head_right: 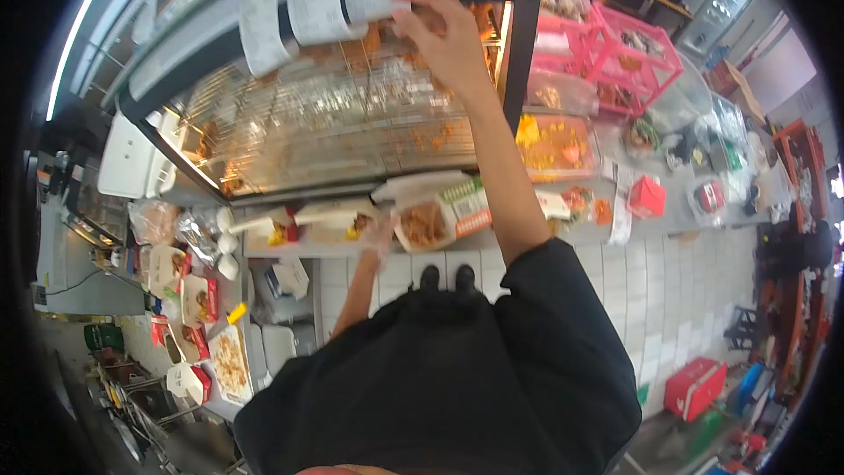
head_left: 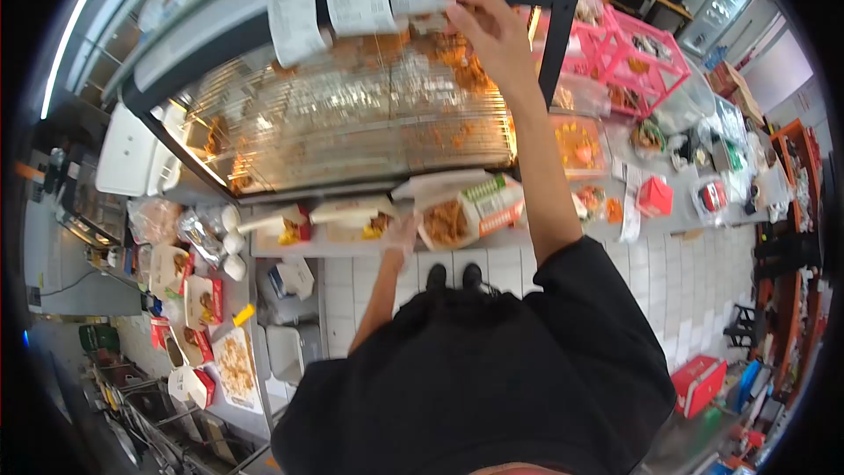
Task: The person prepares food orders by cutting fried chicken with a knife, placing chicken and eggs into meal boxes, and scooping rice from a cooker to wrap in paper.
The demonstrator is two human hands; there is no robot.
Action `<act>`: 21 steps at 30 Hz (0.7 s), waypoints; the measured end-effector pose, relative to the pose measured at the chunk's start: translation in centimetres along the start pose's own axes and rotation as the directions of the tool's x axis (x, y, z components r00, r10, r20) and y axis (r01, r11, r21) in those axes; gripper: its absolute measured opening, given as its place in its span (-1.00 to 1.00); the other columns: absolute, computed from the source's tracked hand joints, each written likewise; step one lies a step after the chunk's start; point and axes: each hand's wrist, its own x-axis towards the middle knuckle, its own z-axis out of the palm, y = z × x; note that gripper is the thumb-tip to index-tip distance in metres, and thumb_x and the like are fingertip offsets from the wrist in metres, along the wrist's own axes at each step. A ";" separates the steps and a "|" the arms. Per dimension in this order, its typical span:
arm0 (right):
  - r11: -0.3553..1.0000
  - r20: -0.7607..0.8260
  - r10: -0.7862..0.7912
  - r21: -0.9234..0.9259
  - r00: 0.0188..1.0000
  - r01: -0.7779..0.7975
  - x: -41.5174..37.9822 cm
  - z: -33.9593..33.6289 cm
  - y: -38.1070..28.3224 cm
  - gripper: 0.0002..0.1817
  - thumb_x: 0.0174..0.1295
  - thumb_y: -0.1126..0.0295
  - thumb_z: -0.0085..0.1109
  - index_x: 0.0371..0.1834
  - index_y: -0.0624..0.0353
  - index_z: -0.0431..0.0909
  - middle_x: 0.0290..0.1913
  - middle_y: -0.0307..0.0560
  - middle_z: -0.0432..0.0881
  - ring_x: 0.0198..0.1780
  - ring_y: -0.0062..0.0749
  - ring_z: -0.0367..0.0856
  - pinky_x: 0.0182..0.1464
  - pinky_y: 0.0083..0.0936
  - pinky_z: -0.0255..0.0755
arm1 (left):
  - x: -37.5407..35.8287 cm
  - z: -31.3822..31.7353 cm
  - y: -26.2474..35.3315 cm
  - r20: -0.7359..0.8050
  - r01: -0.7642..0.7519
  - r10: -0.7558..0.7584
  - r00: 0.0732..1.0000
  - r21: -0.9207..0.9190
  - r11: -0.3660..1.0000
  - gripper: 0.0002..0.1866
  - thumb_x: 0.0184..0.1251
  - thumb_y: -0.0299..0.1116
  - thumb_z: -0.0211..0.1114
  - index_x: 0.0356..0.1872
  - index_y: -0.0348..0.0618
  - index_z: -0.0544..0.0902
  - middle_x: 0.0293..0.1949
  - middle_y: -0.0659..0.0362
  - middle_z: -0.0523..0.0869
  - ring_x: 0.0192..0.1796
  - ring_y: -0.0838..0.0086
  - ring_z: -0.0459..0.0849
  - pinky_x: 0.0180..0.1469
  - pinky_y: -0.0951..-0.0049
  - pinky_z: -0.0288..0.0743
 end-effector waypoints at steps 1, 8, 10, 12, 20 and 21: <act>1.000 0.048 -0.005 0.015 0.999 0.005 0.2 0.1 1.4 -0.71 0.31 0.38 0.33 0.06 0.22 0.67 -0.10 -0.15 0.65 -0.17 -0.53 0.73 -0.13 -0.62 0.57 | 1.0 0.4 -0.2 -0.013 0.031 -0.030 0.999 0.041 0.999 -0.29 0.51 0.29 -0.20 0.44 0.07 0.43 0.40 0.07 0.49 0.44 0.15 0.41 0.45 0.23 0.23; 0.991 -0.156 0.045 -0.115 0.987 -0.064 -0.2 1.1 -0.2 -0.77 0.37 0.43 0.27 0.00 0.32 0.67 -0.35 -0.24 0.64 -0.39 -0.66 0.53 -0.40 -0.69 0.38 | 4.7 0.8 2.3 0.148 -0.027 0.121 0.982 -0.522 0.852 -0.44 0.48 0.02 0.15 0.34 -0.12 0.52 0.08 0.09 0.71 -0.03 0.39 0.73 -0.02 0.34 0.57; 0.933 -0.195 -0.067 -0.361 0.979 -0.008 -4.5 -0.1 0.1 -0.76 0.34 0.38 0.32 -0.04 0.28 0.62 -0.23 -0.17 0.65 -0.34 -0.59 0.63 -0.37 -0.65 0.48 | 4.4 0.8 3.2 0.168 0.065 0.031 0.985 -0.537 0.841 -0.41 0.45 0.08 0.14 0.33 -0.10 0.51 0.02 0.07 0.74 -0.04 0.36 0.72 0.03 0.35 0.54; 0.964 -0.325 0.000 -0.250 0.946 -0.086 -11.1 0.9 1.5 -0.73 0.29 0.50 0.34 0.01 0.29 0.56 -0.27 -0.16 0.62 -0.36 -0.61 0.60 -0.36 -0.67 0.46 | 3.2 0.3 4.2 0.163 0.118 -0.017 0.987 -0.632 0.766 -0.40 0.45 0.06 0.15 0.35 -0.10 0.50 -0.02 0.07 0.76 -0.09 0.40 0.73 -0.02 0.39 0.55; 0.502 -0.091 0.434 -0.802 0.896 -0.324 -35.8 -0.5 12.6 -0.76 0.17 0.50 0.39 -0.08 0.12 0.67 0.13 -0.01 0.55 -0.05 -0.15 0.65 -0.16 -0.38 0.58 | 0.8 2.2 1.3 0.087 0.091 -0.028 0.996 -0.966 0.243 -0.55 0.48 -0.18 0.24 0.27 -0.16 0.50 -0.13 0.18 0.74 -0.22 0.62 0.66 -0.24 0.60 0.50; 0.482 -0.095 0.388 -0.827 0.917 -0.290 -36.1 -0.2 12.5 -0.73 0.15 0.52 0.37 -0.06 0.12 0.66 0.13 0.00 0.54 -0.04 -0.12 0.64 -0.14 -0.33 0.59 | -0.1 0.1 3.5 0.064 0.085 -0.093 0.994 -0.965 0.247 -0.57 0.48 -0.19 0.25 0.24 -0.17 0.52 -0.14 0.18 0.73 -0.23 0.63 0.65 -0.26 0.60 0.49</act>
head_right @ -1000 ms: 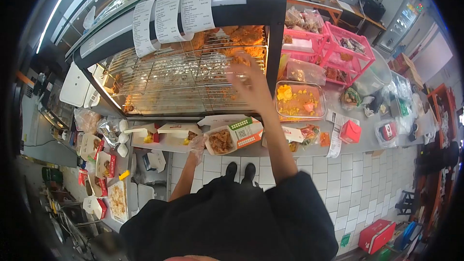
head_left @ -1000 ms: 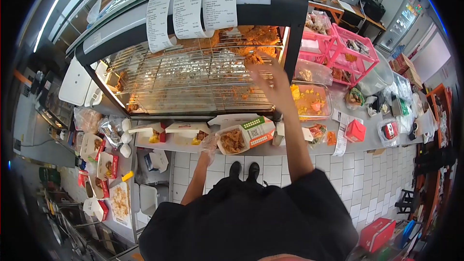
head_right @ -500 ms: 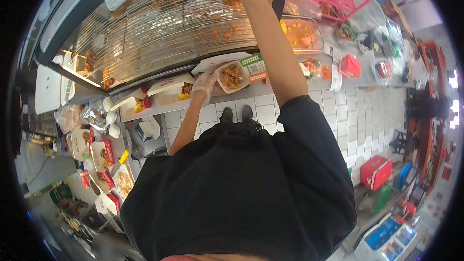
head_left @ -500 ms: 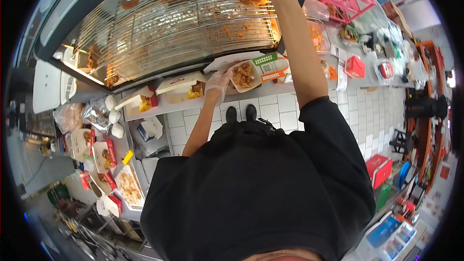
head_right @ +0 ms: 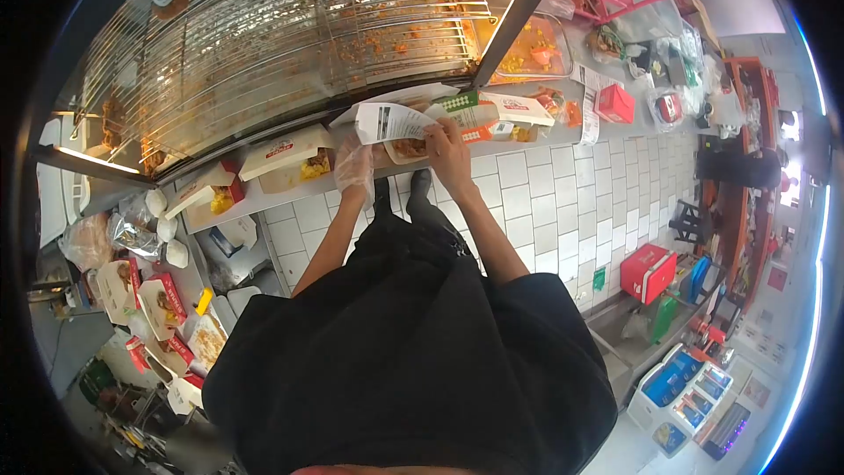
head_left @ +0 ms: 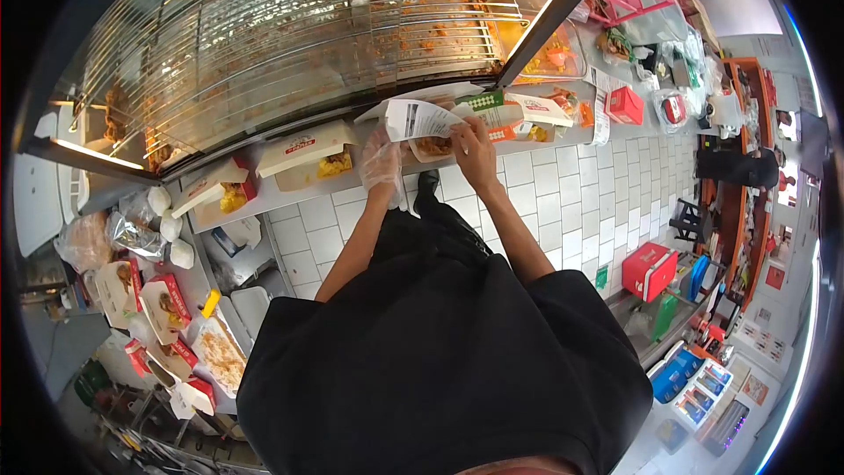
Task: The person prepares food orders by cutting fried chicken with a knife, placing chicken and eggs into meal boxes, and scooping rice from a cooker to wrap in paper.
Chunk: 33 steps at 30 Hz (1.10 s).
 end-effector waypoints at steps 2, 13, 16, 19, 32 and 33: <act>0.996 -0.090 -0.060 -0.073 0.994 0.053 0.2 0.3 -1.4 -0.67 0.11 0.55 0.34 -0.01 0.11 0.64 0.12 0.02 0.52 -0.03 -0.06 0.63 -0.11 -0.23 0.60 | -0.4 0.5 0.8 -0.161 -0.018 0.026 0.987 0.051 0.999 -0.60 0.48 -0.20 0.26 0.20 -0.18 0.53 -0.16 0.19 0.71 -0.23 0.65 0.64 -0.27 0.62 0.47; 0.900 -0.167 -0.435 -0.086 0.885 0.427 6.3 0.7 -1.7 -0.68 0.00 0.50 0.31 -0.10 0.05 0.69 -0.17 -0.23 0.62 -0.11 -0.25 0.56 -0.16 -0.34 0.54 | -3.3 0.8 2.5 -0.334 -0.090 0.029 0.942 -0.170 0.981 -0.59 0.48 -0.20 0.27 0.22 -0.14 0.47 -0.17 0.23 0.64 -0.20 0.63 0.63 -0.15 0.59 0.51; 0.872 -0.036 -0.478 -0.140 0.877 0.469 6.4 0.2 -0.4 -0.76 0.06 0.46 0.23 -0.17 0.02 0.66 -0.14 -0.20 0.59 -0.08 -0.20 0.54 -0.11 -0.34 0.55 | -2.3 0.0 1.2 -0.303 -0.092 0.070 0.951 -0.062 0.994 -0.57 0.47 -0.16 0.26 0.23 -0.15 0.50 -0.07 0.14 0.69 -0.08 0.46 0.69 0.01 0.46 0.56; 0.853 0.058 -0.462 -0.243 0.885 0.462 6.3 1.4 1.6 -0.82 0.14 0.43 0.16 -0.20 0.01 0.67 -0.16 -0.15 0.57 -0.11 -0.14 0.52 -0.18 -0.27 0.53 | -1.3 -1.2 -1.5 -0.292 -0.190 0.366 0.884 0.492 0.850 -0.52 0.42 -0.14 0.23 0.25 -0.16 0.54 0.09 0.06 0.70 0.12 0.26 0.67 0.22 0.31 0.50; 0.809 0.059 -0.329 0.532 0.942 0.250 1.7 -11.3 -13.0 -0.39 0.09 0.45 0.38 0.27 0.17 0.46 0.25 0.08 0.47 0.20 0.06 0.47 0.19 -0.15 0.41 | -4.4 3.3 8.9 -0.467 -0.254 0.064 0.882 -0.358 0.898 -0.24 0.49 0.27 -0.03 0.57 0.14 0.10 0.44 0.00 0.36 0.45 0.11 0.35 0.51 0.05 0.08; 0.796 0.065 -0.380 0.531 0.923 0.290 1.3 -11.8 -14.1 -0.38 0.09 0.49 0.37 0.29 0.19 0.44 0.25 0.10 0.47 0.21 0.06 0.46 0.19 -0.16 0.41 | -5.2 4.8 10.2 -0.519 -0.374 0.181 0.835 -0.296 0.879 -0.21 0.48 0.30 -0.05 0.58 0.16 0.06 0.48 0.00 0.31 0.48 0.09 0.30 0.53 0.02 0.03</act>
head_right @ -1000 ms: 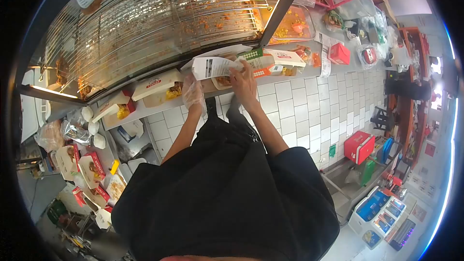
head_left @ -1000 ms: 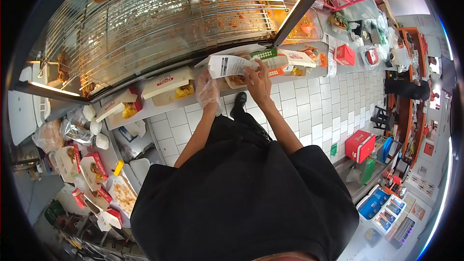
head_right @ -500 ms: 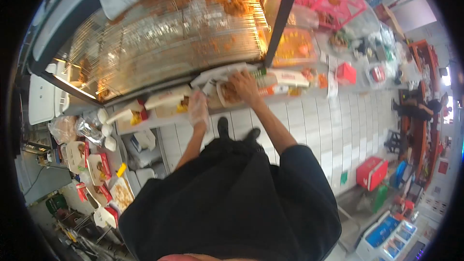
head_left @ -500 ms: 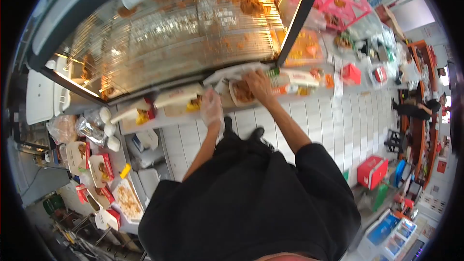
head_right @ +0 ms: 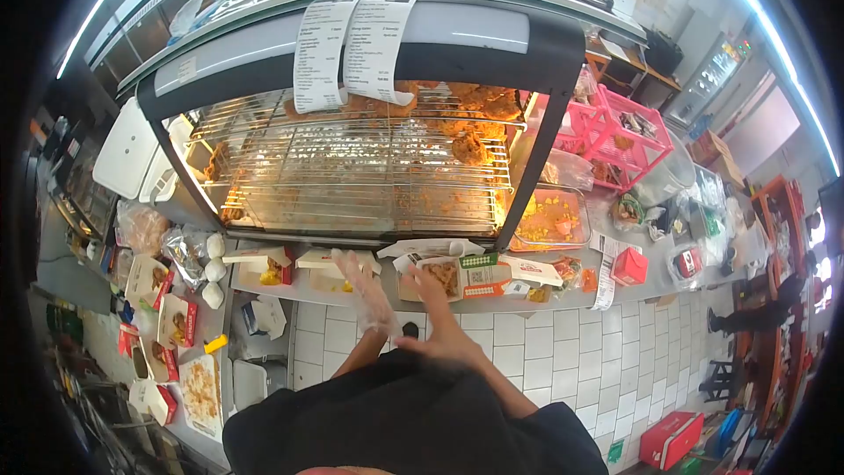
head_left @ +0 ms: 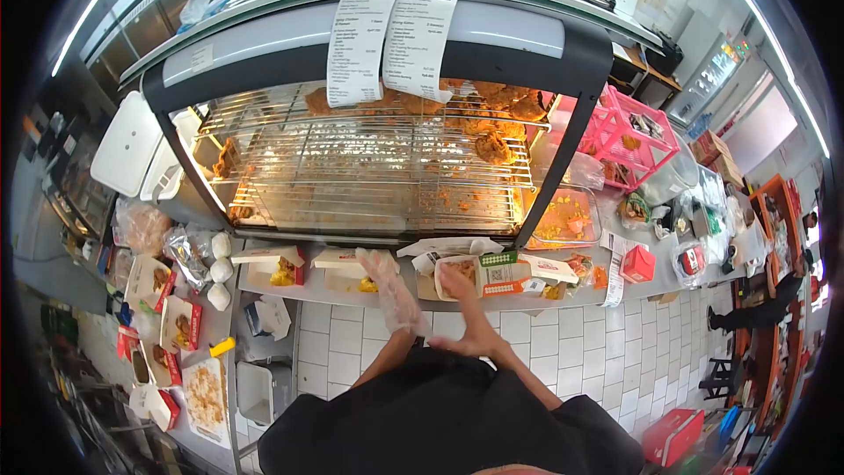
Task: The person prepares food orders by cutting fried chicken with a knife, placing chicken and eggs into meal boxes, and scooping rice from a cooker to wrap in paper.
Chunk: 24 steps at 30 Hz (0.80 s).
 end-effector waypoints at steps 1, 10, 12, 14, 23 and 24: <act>0.999 0.034 -0.043 -0.001 0.999 0.043 0.1 0.2 -1.3 -0.36 0.08 0.54 0.35 0.30 0.22 0.42 0.25 0.11 0.47 0.22 0.05 0.46 0.20 -0.17 0.41 | -1.2 1.1 1.1 -0.010 -0.133 0.133 0.991 0.002 0.991 -0.18 0.47 0.32 -0.06 0.60 0.17 0.01 0.51 -0.01 0.25 0.51 0.06 0.26 0.55 -0.01 -0.02; 0.994 -0.270 -0.073 -0.104 0.960 0.046 2.9 2.9 0.5 -0.38 0.08 0.61 0.34 0.29 0.15 0.46 0.06 0.05 0.53 -0.12 -0.21 0.50 -0.04 -0.36 0.44 | -1.6 3.9 5.4 -0.015 -0.461 0.470 0.883 0.170 0.871 -0.18 0.52 0.26 -0.10 0.63 0.19 -0.12 0.61 -0.01 -0.02 0.60 0.01 0.04 0.59 0.07 -0.11; 0.995 -0.281 -0.067 -0.084 0.957 0.045 3.8 3.7 -0.1 -0.40 0.10 0.58 0.32 0.29 0.13 0.47 0.01 0.03 0.55 -0.16 -0.23 0.51 -0.06 -0.38 0.43 | -2.4 3.9 5.7 0.008 -0.545 0.556 0.831 0.208 0.812 -0.24 0.57 0.13 -0.06 0.63 0.14 -0.10 0.60 -0.01 0.00 0.59 0.03 0.06 0.58 0.14 -0.03; 1.000 -0.297 -0.008 -0.003 0.955 0.008 4.2 5.2 1.6 -0.41 0.12 0.56 0.28 0.30 0.11 0.47 -0.04 0.00 0.56 -0.18 -0.27 0.53 -0.10 -0.42 0.45 | -3.2 2.7 4.1 0.154 -0.620 0.610 0.777 0.353 0.701 -0.24 0.58 0.03 0.00 0.63 0.05 -0.09 0.61 0.00 -0.04 0.60 0.07 0.06 0.57 0.20 0.01; 0.937 -0.072 0.204 0.304 0.976 -0.174 7.6 9.7 5.4 -0.57 0.20 0.55 0.24 0.17 0.13 0.52 -0.46 -0.24 0.52 -0.43 -0.58 0.46 -0.35 -0.57 0.37 | -6.8 -0.3 6.9 0.485 -0.527 0.321 0.814 0.382 0.759 -0.22 0.54 -0.16 0.16 0.59 -0.23 -0.01 0.58 -0.07 -0.04 0.54 0.17 0.05 0.49 0.25 0.02; 0.946 -0.063 0.191 0.277 0.980 -0.166 8.0 9.7 4.8 -0.61 0.22 0.55 0.26 0.14 0.16 0.52 -0.46 -0.25 0.54 -0.44 -0.62 0.47 -0.36 -0.59 0.38 | -7.4 -1.7 7.3 0.575 -0.614 0.320 0.753 0.437 0.657 -0.22 0.50 -0.21 0.22 0.57 -0.24 0.04 0.53 -0.07 0.07 0.45 0.20 0.16 0.41 0.27 0.11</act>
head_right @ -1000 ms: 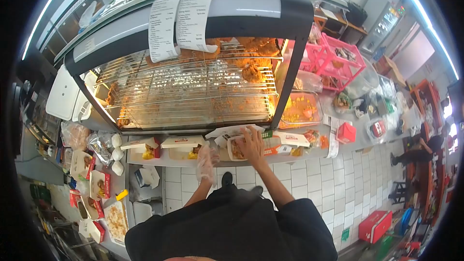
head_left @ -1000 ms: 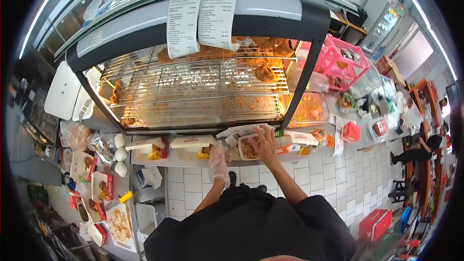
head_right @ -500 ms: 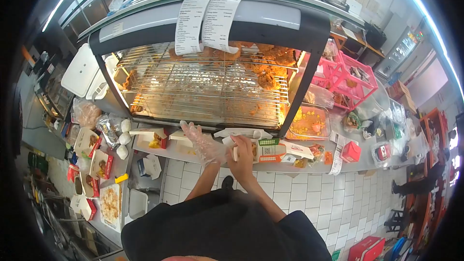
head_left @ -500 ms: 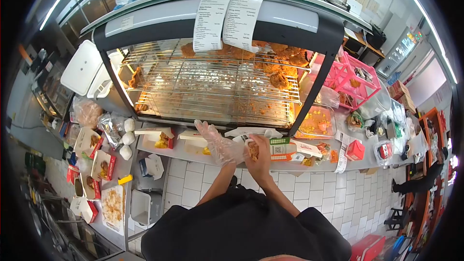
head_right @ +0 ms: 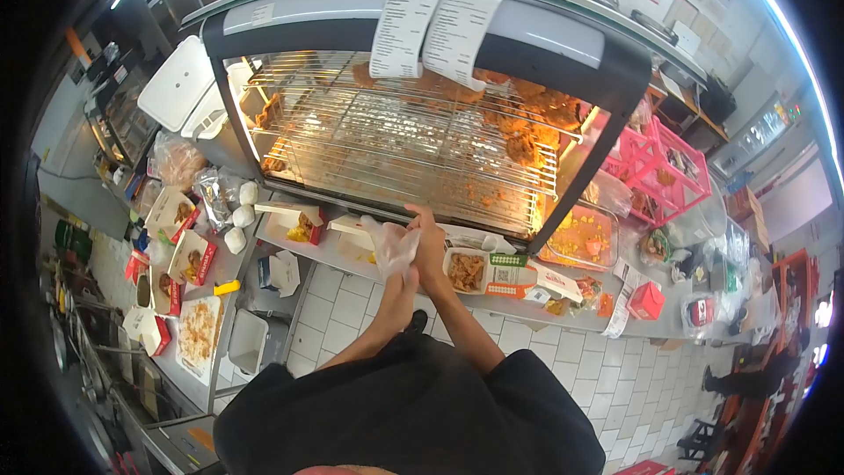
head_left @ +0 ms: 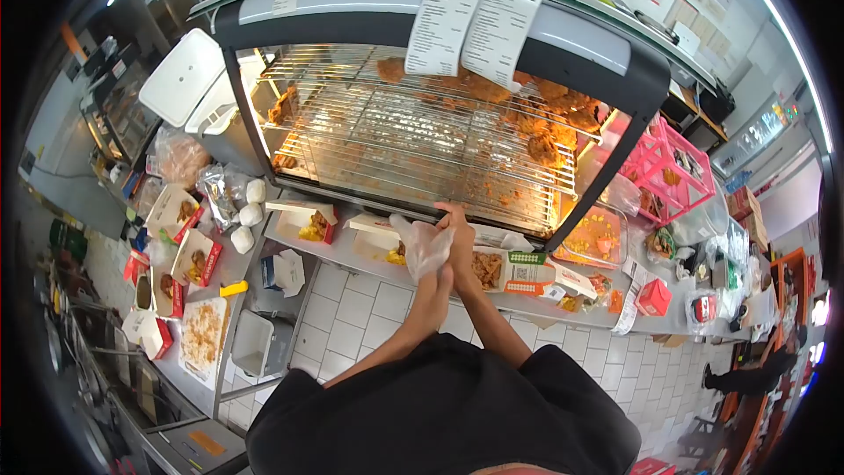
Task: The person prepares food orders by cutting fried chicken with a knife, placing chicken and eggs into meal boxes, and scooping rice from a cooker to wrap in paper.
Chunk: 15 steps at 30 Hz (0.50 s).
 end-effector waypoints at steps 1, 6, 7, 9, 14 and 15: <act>1.000 0.012 -0.008 -0.027 1.000 0.009 0.3 0.3 -0.3 -0.64 0.23 0.55 0.29 0.11 0.19 0.52 -0.47 -0.26 0.57 -0.44 -0.67 0.48 -0.36 -0.61 0.40 | -1.5 -1.4 1.4 0.118 -0.126 0.100 0.988 0.240 0.963 -0.23 0.44 -0.26 0.30 0.54 -0.25 0.11 0.42 -0.07 0.29 0.26 0.26 0.39 0.24 0.30 0.30; 0.991 0.048 0.052 0.121 0.997 -0.057 0.8 5.2 0.7 -0.60 0.20 0.56 0.40 0.09 0.20 0.50 -0.42 -0.21 0.66 -0.40 -0.69 0.54 -0.36 -0.65 0.43 | -3.4 -6.5 2.1 -0.334 0.076 -0.058 0.941 0.039 0.996 -0.53 0.22 -0.50 0.45 0.16 -0.26 0.55 0.13 0.08 0.65 0.08 0.36 0.65 0.01 0.36 0.51; 0.993 0.103 0.033 0.109 0.994 -0.044 0.3 6.2 0.4 -0.57 0.20 0.55 0.40 0.13 0.20 0.49 -0.37 -0.18 0.67 -0.36 -0.68 0.55 -0.32 -0.64 0.44 | -2.2 -7.3 1.9 -0.439 0.115 -0.059 0.897 0.103 0.988 -0.61 0.20 -0.53 0.44 0.07 -0.26 0.60 0.01 0.11 0.68 -0.03 0.39 0.66 -0.07 0.40 0.51; 0.994 0.256 -0.009 0.107 0.967 -0.019 -0.7 9.5 -0.3 -0.49 0.19 0.53 0.41 0.20 0.18 0.45 -0.28 -0.14 0.68 -0.27 -0.65 0.57 -0.25 -0.62 0.46 | -1.7 -9.9 -1.6 -0.556 0.224 -0.124 0.822 0.116 0.968 -0.70 0.17 -0.59 0.42 -0.05 -0.25 0.64 -0.16 0.14 0.69 -0.21 0.44 0.65 -0.18 0.46 0.50; 0.983 0.449 -0.087 0.185 0.889 0.003 -2.4 12.2 -1.5 -0.33 0.21 0.43 0.43 0.38 0.15 0.34 0.20 -0.07 0.52 -0.05 -0.47 0.62 -0.11 -0.58 0.48 | -1.7 -27.1 -8.6 -0.904 0.321 0.244 0.351 0.360 0.876 -0.85 0.30 -0.52 0.36 -0.17 -0.28 0.61 -0.32 0.20 0.61 -0.33 0.56 0.53 -0.27 0.52 0.45; 0.990 0.499 -0.059 0.141 0.864 -0.014 -3.0 11.8 0.1 -0.34 0.21 0.43 0.43 0.37 0.16 0.36 0.20 -0.08 0.53 -0.06 -0.45 0.62 -0.12 -0.55 0.49 | -1.6 -31.4 -8.9 -0.899 0.301 0.290 0.327 0.390 0.870 -0.82 0.33 -0.44 0.36 -0.14 -0.30 0.60 -0.33 0.24 0.58 -0.35 0.57 0.48 -0.28 0.54 0.43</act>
